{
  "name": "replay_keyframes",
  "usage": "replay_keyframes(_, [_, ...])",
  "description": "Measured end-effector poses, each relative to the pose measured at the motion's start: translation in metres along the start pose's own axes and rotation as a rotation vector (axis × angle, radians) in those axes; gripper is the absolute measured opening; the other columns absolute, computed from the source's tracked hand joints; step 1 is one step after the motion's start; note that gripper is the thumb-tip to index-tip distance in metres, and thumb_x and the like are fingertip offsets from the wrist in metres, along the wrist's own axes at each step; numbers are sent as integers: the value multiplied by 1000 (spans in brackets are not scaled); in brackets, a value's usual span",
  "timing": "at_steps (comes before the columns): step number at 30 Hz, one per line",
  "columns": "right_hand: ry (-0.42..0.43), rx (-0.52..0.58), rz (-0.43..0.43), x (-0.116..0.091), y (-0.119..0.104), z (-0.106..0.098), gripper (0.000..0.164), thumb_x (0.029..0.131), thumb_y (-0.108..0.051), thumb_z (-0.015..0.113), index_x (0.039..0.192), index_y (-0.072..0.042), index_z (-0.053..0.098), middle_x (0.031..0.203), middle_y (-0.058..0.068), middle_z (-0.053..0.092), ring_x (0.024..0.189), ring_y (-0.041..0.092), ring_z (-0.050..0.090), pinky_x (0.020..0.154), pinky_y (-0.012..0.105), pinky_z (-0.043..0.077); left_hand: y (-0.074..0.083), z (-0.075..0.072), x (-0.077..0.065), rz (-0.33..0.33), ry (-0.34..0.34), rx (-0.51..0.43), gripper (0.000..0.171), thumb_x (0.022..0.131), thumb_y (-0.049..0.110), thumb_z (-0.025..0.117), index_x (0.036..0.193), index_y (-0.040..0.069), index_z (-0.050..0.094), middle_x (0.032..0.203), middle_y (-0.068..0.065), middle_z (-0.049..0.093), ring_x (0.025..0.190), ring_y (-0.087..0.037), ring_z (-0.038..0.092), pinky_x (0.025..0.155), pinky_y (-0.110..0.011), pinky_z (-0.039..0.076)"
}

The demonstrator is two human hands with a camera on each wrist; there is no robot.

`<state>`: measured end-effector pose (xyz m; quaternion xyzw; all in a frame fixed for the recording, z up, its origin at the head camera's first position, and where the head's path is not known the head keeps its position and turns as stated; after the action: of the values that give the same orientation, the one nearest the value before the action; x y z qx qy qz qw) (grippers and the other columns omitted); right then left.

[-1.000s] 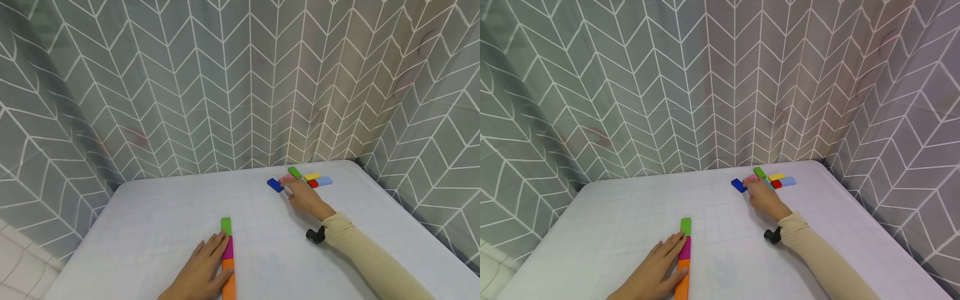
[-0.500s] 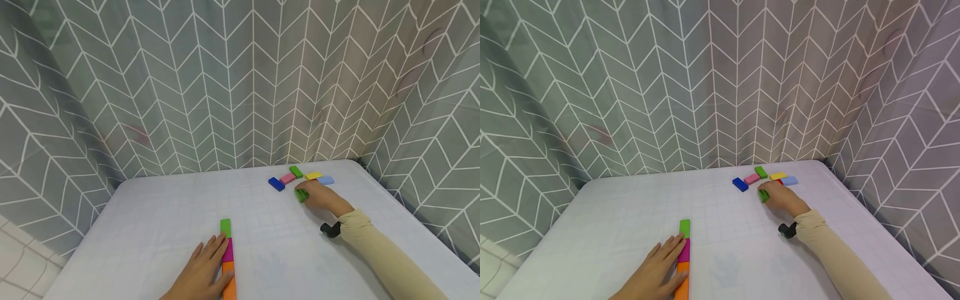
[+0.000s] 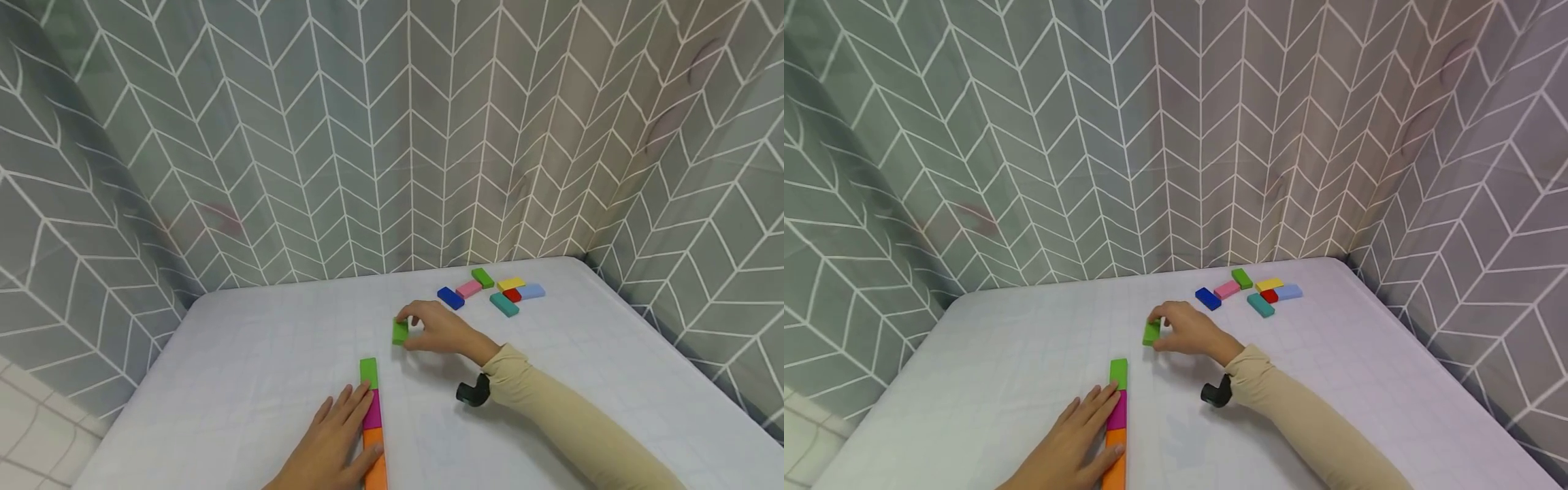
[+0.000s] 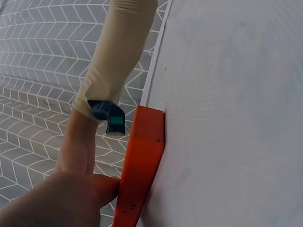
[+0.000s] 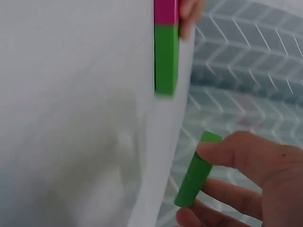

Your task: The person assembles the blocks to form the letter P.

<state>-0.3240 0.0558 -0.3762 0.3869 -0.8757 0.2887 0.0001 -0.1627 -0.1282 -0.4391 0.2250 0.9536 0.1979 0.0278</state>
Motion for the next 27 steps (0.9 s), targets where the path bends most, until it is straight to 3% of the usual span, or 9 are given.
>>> replay_keyframes(4, [-16, -5, -66, 19, -17, 25, 40, 88, -10, 82, 125, -1, 71, 121, 9, 70, 103, 29, 66, 89, 32, 55, 0, 0, 0, 12, -2, -5, 85, 102, 68, 46, 158, 4, 42, 165, -8, 36, 150, -39, 31, 115, -69, 24])
replay_keyframes(10, [-39, 57, -54, 32, -16, 48, 39, 87, -9, 84, 123, 0, 73, 118, 9, 72, 96, 24, 67, 82, 27, 54, 4, -1, 0, 45, 29, -2, 84, 102, 66, 46, 157, 3, 44, 163, -10, 39, 148, -39, 34, 114, -69, 27])
replay_keyframes(19, [-71, 90, -93, 34, -24, 53, 32, 91, -5, 77, 123, 1, 74, 121, 11, 71, 96, 21, 66, 85, 26, 54, 4, -4, -3, 90, 103, 32, 79, 104, 62, 48, 155, 2, 47, 162, -10, 41, 146, -38, 39, 111, -69, 32])
replay_keyframes(23, [-58, 56, -108, 31, -24, 54, 31, 94, -7, 73, 125, -1, 74, 127, 12, 69, 102, 22, 68, 88, 27, 54, 2, -4, -3, 78, 96, 27, 80, 103, 63, 48, 155, 2, 46, 162, -9, 40, 146, -37, 38, 112, -69, 30])
replay_keyframes(27, [-6, 54, -112, 22, -16, 44, 33, 95, -9, 71, 127, -1, 73, 138, 19, 63, 112, 28, 67, 90, 36, 57, 0, -2, -3, 49, 63, 11, 82, 103, 65, 46, 156, 3, 45, 163, -9, 38, 147, -38, 36, 113, -69, 29])
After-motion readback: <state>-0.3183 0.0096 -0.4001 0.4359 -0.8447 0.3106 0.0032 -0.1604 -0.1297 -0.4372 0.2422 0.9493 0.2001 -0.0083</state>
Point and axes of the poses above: each hand's wrist, its own x-axis towards the middle knuckle, its own z-axis out of the palm, y = z × x, the point moved 6 cm from there along x, towards the middle knuckle
